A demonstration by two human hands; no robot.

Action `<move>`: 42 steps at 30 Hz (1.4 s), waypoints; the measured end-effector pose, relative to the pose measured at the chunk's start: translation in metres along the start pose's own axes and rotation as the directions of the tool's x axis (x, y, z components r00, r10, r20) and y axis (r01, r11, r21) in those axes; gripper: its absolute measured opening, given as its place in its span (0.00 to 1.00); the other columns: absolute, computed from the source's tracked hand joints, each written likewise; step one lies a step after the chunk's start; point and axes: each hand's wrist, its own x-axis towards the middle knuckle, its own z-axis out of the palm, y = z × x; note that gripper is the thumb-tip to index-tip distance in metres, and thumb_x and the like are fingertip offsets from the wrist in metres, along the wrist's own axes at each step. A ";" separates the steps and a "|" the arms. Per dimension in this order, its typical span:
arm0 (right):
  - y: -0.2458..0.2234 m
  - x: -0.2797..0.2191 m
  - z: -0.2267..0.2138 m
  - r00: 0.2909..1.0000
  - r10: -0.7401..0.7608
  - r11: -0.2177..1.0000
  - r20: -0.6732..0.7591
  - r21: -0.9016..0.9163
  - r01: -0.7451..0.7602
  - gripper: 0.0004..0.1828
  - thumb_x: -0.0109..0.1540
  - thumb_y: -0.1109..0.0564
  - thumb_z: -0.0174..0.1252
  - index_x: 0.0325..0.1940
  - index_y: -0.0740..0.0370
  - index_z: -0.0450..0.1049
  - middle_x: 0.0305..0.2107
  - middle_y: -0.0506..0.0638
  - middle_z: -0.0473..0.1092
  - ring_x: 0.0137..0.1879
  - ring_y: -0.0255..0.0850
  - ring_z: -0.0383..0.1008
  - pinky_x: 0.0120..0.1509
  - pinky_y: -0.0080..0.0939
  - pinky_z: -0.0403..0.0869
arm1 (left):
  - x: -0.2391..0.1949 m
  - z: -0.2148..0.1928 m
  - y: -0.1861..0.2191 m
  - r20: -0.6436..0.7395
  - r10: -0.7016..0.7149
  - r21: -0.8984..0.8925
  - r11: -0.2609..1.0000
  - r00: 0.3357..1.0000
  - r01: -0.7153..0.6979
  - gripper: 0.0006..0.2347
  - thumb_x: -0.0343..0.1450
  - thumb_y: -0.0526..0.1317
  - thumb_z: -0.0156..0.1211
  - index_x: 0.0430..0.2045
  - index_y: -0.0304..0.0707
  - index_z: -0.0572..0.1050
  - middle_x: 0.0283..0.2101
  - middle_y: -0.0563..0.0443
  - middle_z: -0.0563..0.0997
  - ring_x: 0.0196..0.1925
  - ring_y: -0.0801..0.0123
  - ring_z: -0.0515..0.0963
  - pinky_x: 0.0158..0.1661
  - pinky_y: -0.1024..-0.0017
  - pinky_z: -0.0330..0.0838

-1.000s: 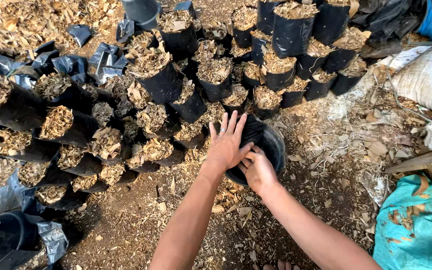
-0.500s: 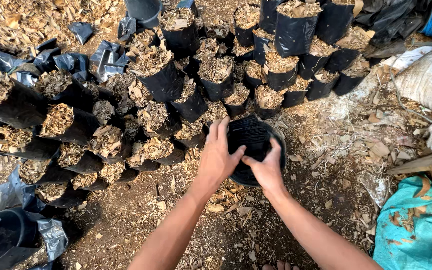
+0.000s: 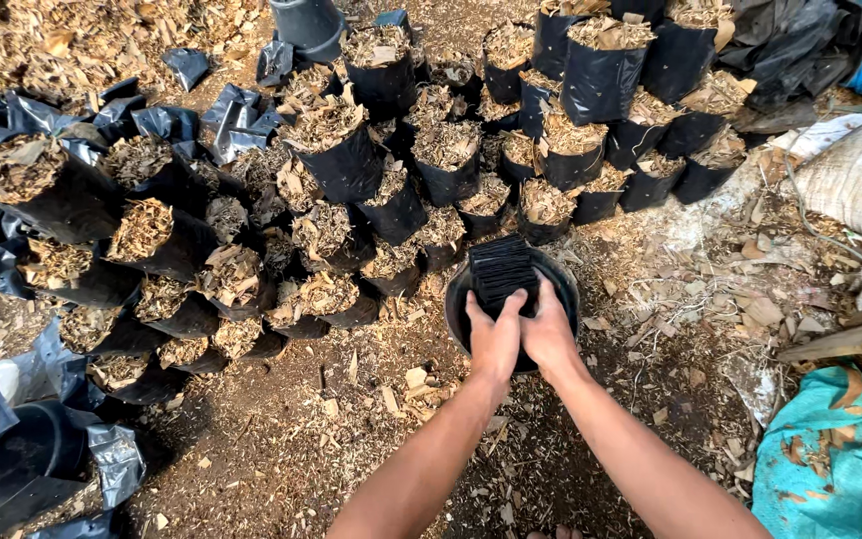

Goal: The person picks up and unfolds empty black plant pouches, flattening them and placing them into a black bucket.

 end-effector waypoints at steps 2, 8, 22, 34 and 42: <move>0.005 0.007 -0.004 1.000 -0.016 0.999 0.017 -0.034 0.016 0.41 0.61 0.70 0.61 0.76 0.63 0.53 0.63 0.60 0.69 0.65 0.44 0.71 0.70 0.43 0.69 | 0.002 0.005 -0.003 -0.018 0.047 -0.035 0.998 0.999 -0.047 0.45 0.64 0.51 0.63 0.73 0.33 0.41 0.67 0.36 0.68 0.67 0.55 0.70 0.66 0.65 0.59; -0.003 0.005 -0.006 1.000 0.010 0.999 0.023 0.045 -0.011 0.45 0.58 0.70 0.59 0.77 0.61 0.50 0.63 0.58 0.67 0.67 0.44 0.68 0.68 0.42 0.69 | 0.009 0.004 0.000 -0.030 0.172 0.074 0.983 0.985 -0.169 0.45 0.65 0.52 0.63 0.73 0.35 0.44 0.68 0.37 0.67 0.68 0.57 0.68 0.67 0.66 0.57; -0.010 0.008 -0.004 0.994 -0.064 0.997 0.087 0.042 0.060 0.51 0.55 0.76 0.55 0.79 0.53 0.47 0.65 0.55 0.65 0.68 0.43 0.67 0.68 0.42 0.68 | 0.011 0.005 0.003 -0.081 0.090 -0.097 0.990 0.993 -0.098 0.42 0.68 0.55 0.59 0.74 0.41 0.45 0.66 0.39 0.69 0.67 0.56 0.71 0.66 0.65 0.59; -0.021 0.002 -0.002 0.997 -0.072 0.997 0.018 0.022 0.071 0.48 0.56 0.75 0.57 0.78 0.54 0.51 0.62 0.55 0.68 0.66 0.43 0.70 0.68 0.41 0.69 | 0.020 0.009 0.004 -0.059 0.089 -0.040 0.995 0.994 -0.091 0.40 0.66 0.56 0.58 0.73 0.43 0.50 0.66 0.40 0.71 0.67 0.56 0.71 0.66 0.64 0.59; -0.009 0.010 -0.007 0.979 -0.171 0.985 0.111 0.019 0.170 0.51 0.55 0.75 0.53 0.79 0.53 0.47 0.71 0.58 0.58 0.75 0.45 0.59 0.74 0.44 0.61 | 0.008 0.002 0.020 -0.038 0.037 0.079 0.996 0.999 -0.034 0.42 0.65 0.58 0.57 0.74 0.46 0.48 0.65 0.37 0.72 0.65 0.53 0.73 0.65 0.63 0.62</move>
